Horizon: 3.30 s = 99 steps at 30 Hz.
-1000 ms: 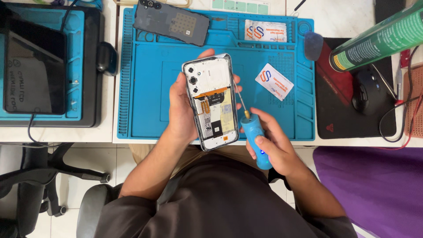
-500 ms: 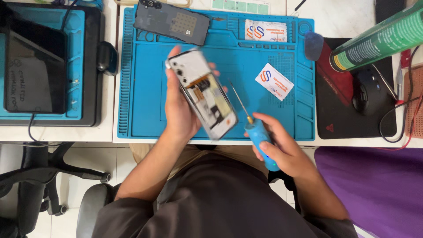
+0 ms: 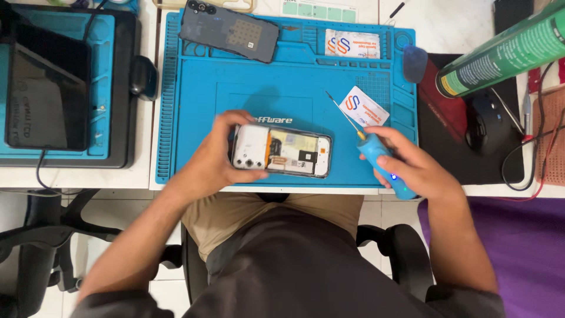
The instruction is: The person cleans the back of a white smartphone with a card, sprays it with a can, and uses a heat gun to warm the edges. They then pry off the back cover with the card, revealing the internal components, and use a screwdriver to remove screws from the interior.
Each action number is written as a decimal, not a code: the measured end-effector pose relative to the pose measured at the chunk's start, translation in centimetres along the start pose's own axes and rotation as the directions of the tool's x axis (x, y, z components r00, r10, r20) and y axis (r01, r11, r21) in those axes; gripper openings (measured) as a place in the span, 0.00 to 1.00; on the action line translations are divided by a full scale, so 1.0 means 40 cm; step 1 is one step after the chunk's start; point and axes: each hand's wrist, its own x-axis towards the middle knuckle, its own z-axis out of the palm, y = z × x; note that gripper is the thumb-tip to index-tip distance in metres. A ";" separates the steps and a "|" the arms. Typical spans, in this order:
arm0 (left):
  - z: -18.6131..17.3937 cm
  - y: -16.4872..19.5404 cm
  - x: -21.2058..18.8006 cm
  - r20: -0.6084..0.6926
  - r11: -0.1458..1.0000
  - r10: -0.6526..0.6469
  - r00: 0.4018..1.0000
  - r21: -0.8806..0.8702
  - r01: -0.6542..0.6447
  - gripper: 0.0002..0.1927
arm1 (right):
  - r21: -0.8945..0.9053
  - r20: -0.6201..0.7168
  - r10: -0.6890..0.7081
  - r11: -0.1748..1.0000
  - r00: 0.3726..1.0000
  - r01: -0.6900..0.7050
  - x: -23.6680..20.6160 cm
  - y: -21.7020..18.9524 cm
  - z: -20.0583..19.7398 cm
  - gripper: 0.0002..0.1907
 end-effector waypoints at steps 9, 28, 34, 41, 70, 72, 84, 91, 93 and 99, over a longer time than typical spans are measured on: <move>0.034 0.023 0.029 0.059 0.741 0.160 0.985 0.652 -0.159 0.50 | -0.038 0.190 -0.010 0.999 0.982 0.017 0.073 -0.010 -0.046 0.30; 0.042 -0.008 0.239 0.200 0.682 0.474 0.857 0.532 -0.502 0.06 | -0.261 0.297 0.065 0.965 0.953 0.016 0.162 -0.085 -0.050 0.29; 0.015 -0.051 0.244 0.215 0.683 0.411 0.886 0.571 -0.456 0.05 | -0.258 0.295 0.054 0.966 0.954 0.025 0.171 -0.058 -0.069 0.29; -0.121 -0.104 0.182 0.013 0.771 0.213 0.977 0.612 -0.176 0.05 | -0.165 0.311 0.040 0.986 0.950 0.012 0.163 -0.049 -0.098 0.29; 0.053 0.027 0.034 -0.103 0.980 0.166 0.981 -0.095 -0.176 0.53 | -0.083 0.130 0.050 0.996 0.990 -0.039 0.143 -0.057 -0.049 0.29; 0.091 0.026 0.042 -0.218 0.882 0.149 0.964 -0.411 -0.229 0.51 | -0.069 0.079 0.034 0.997 0.996 -0.029 0.142 -0.052 -0.032 0.28; 0.152 0.012 0.170 -0.034 -0.089 -0.347 0.937 -0.994 -0.069 0.40 | 0.439 -0.007 -0.159 0.886 0.987 0.145 0.052 0.011 0.119 0.33; 0.153 0.060 0.163 -0.177 0.178 -0.211 0.961 -0.974 -0.140 0.43 | 0.471 0.062 -0.136 0.878 0.989 0.091 -0.012 0.030 0.228 0.33; 0.153 0.058 0.159 -0.193 0.267 -0.209 0.959 -0.954 -0.134 0.44 | 0.461 0.068 -0.133 0.883 0.989 0.087 -0.014 0.029 0.238 0.33; 0.157 0.035 0.160 -0.141 0.250 -0.230 0.963 -0.965 -0.082 0.46 | 0.458 0.038 -0.165 0.880 0.986 0.130 0.000 0.039 0.245 0.33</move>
